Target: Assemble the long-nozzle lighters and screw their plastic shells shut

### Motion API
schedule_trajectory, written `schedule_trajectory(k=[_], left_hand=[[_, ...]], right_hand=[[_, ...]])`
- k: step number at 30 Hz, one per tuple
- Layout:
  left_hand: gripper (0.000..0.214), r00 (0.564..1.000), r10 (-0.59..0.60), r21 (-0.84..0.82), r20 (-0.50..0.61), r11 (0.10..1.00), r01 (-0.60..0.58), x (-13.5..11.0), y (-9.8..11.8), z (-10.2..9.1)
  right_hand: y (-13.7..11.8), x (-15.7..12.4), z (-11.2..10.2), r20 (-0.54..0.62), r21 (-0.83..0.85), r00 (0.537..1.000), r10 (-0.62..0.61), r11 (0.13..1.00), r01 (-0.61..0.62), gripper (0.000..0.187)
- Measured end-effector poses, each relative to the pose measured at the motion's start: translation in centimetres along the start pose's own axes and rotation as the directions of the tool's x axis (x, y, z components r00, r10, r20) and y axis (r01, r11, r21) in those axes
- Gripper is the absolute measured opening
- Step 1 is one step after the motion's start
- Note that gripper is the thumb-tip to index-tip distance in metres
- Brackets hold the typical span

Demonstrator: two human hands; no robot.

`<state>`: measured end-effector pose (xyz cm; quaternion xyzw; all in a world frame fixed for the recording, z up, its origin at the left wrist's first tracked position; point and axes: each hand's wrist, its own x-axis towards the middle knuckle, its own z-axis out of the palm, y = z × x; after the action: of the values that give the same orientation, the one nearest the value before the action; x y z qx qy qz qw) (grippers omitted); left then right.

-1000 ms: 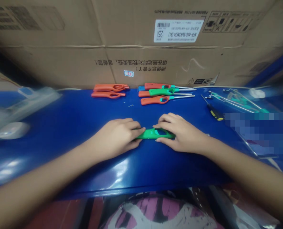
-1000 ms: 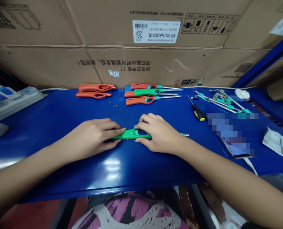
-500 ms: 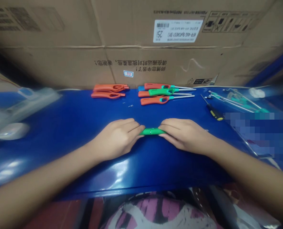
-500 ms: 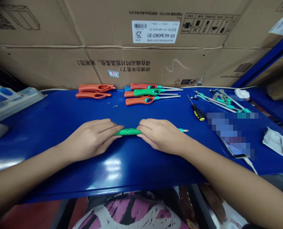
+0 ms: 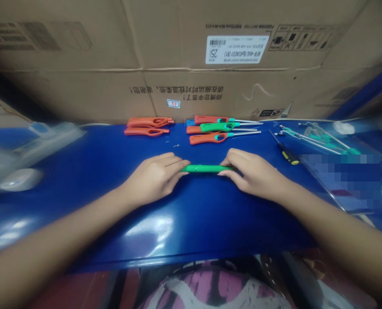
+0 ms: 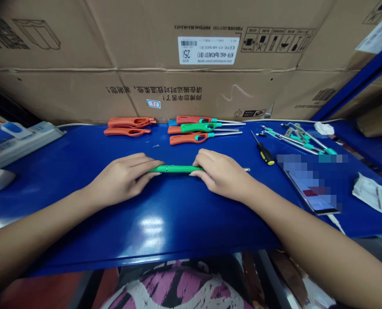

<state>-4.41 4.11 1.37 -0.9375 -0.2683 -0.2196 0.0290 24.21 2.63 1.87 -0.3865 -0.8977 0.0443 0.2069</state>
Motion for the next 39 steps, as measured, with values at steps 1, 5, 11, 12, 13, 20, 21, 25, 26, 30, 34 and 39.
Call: schedule_trajectory(k=[1,5,11,12,13,20,21,25,26,30,34,39], left_hand=[[0.03,0.999,-0.025,-0.034,-0.021,0.999,0.024,0.0,0.0,0.0],[0.038,0.988,-0.085,-0.102,-0.131,0.992,0.071,0.1,-0.2,0.0],[0.034,0.999,0.007,-0.097,-0.044,0.995,-0.011,0.2,-0.3,0.3],[0.033,0.999,-0.002,-0.091,-0.051,0.996,-0.003,0.2,-0.3,0.3],[0.032,0.998,-0.011,-0.084,-0.06,0.996,0.006,0.2,-0.2,0.3],[0.026,0.997,0.004,-0.116,-0.082,0.993,-0.013,-0.1,0.5,0.3],[0.025,0.996,0.001,-0.124,-0.084,0.992,-0.012,-0.2,0.6,0.4],[0.023,0.993,0.013,-0.124,-0.114,0.992,-0.027,-0.4,0.9,0.6],[0.023,0.993,0.013,-0.118,-0.12,0.993,-0.027,-0.4,0.9,0.6],[0.023,0.992,-0.006,-0.102,-0.126,0.995,-0.007,-0.1,0.5,0.4],[0.022,0.989,-0.023,-0.084,-0.143,0.996,0.011,-0.2,-0.3,0.1],[0.023,0.997,-0.052,-0.153,-0.052,0.987,0.043,-0.1,0.1,-0.5]], right_hand=[[0.1,0.0,0.1,-0.015,0.009,1.0,0.014,1.0,-0.013,0.011],[0.9,0.1,0.2,-0.027,0.035,0.994,0.108,0.994,-0.107,0.014],[1.1,0.1,0.1,0.122,-0.063,0.97,0.208,0.977,-0.202,0.026],[0.9,0.2,0.0,0.138,-0.041,0.971,0.197,0.98,-0.193,0.029],[0.6,0.2,-0.1,0.153,-0.015,0.973,0.175,0.985,-0.174,0.03],[-0.9,0.1,0.2,0.155,0.067,0.987,-0.046,0.997,0.036,0.034],[-1.0,0.0,0.3,0.139,0.079,0.988,-0.068,0.995,0.057,0.033],[-1.1,-0.2,0.6,0.085,0.062,0.992,-0.091,0.994,0.086,0.031],[-1.1,-0.2,0.7,0.082,0.053,0.993,-0.081,0.996,0.077,0.031],[-0.7,0.1,0.6,0.085,0.012,0.996,-0.012,1.0,0.011,0.032],[0.0,0.3,0.3,0.033,-0.048,0.999,-0.003,0.999,0.004,0.032],[0.4,0.1,0.7,-0.049,-0.029,0.999,-0.01,1.0,0.008,0.023]])
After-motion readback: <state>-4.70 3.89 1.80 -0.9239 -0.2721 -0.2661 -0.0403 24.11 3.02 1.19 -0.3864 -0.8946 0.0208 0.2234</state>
